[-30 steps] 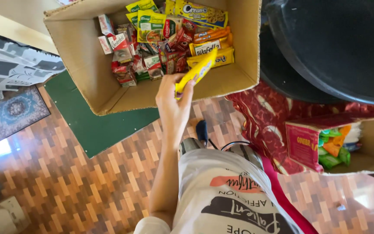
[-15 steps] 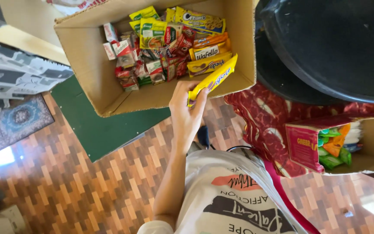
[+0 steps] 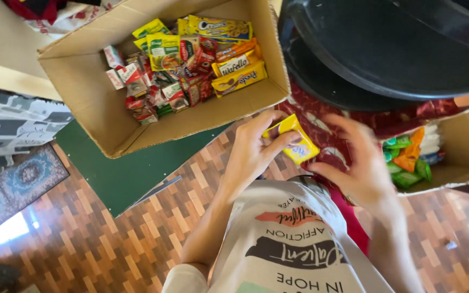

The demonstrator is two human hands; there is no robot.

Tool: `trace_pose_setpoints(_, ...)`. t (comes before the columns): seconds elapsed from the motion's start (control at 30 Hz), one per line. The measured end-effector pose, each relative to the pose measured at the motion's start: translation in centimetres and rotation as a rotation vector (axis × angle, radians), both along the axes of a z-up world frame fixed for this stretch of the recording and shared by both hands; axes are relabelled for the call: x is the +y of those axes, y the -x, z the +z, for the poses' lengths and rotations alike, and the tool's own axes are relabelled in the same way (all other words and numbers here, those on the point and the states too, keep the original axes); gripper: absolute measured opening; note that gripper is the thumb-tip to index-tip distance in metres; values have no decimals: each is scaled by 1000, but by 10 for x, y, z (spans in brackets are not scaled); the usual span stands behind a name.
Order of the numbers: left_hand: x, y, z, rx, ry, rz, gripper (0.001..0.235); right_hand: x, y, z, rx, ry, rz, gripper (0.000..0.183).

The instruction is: The person takes various snack items, including Presto chocolate wafers, Wafello wafers, and Cal Cheese crackers, from a cardboard box and places them onto a black rotating shelf. The person handles the items one at a time, arranging them neatly on the shelf.

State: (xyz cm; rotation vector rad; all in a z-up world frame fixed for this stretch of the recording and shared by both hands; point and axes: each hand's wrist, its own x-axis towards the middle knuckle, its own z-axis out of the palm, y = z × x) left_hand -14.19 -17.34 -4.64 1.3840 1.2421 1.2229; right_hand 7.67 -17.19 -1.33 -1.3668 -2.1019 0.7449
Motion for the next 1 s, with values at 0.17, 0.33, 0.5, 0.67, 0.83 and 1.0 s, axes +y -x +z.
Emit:
trace_pose_setpoints(0.17,6,-16,-11,24,79,-42,29,8,4,-52,485,576,71,64)
trace_pose_setpoints(0.33,3,-33,-40,-355,137,-29,32,-2,-2,-102,888,669,-155,33)
trace_pose_setpoints(0.5,-7,-30,-50,-128,286,-166,33,-7,-8,-97,1034,586,-366,20)
trace_pose_setpoints(0.67,-6,-25,-88,-241,297,-208,39,-15,-25,-106,1200,607,-477,17)
trace_pose_setpoints(0.83,-4,-25,-103,-436,291,20,30,-26,-35,-114,1233,579,-469,17)
trace_pose_setpoints(1.0,-6,-28,-103,-500,259,48,21,-20,-33,-88,973,540,-342,39)
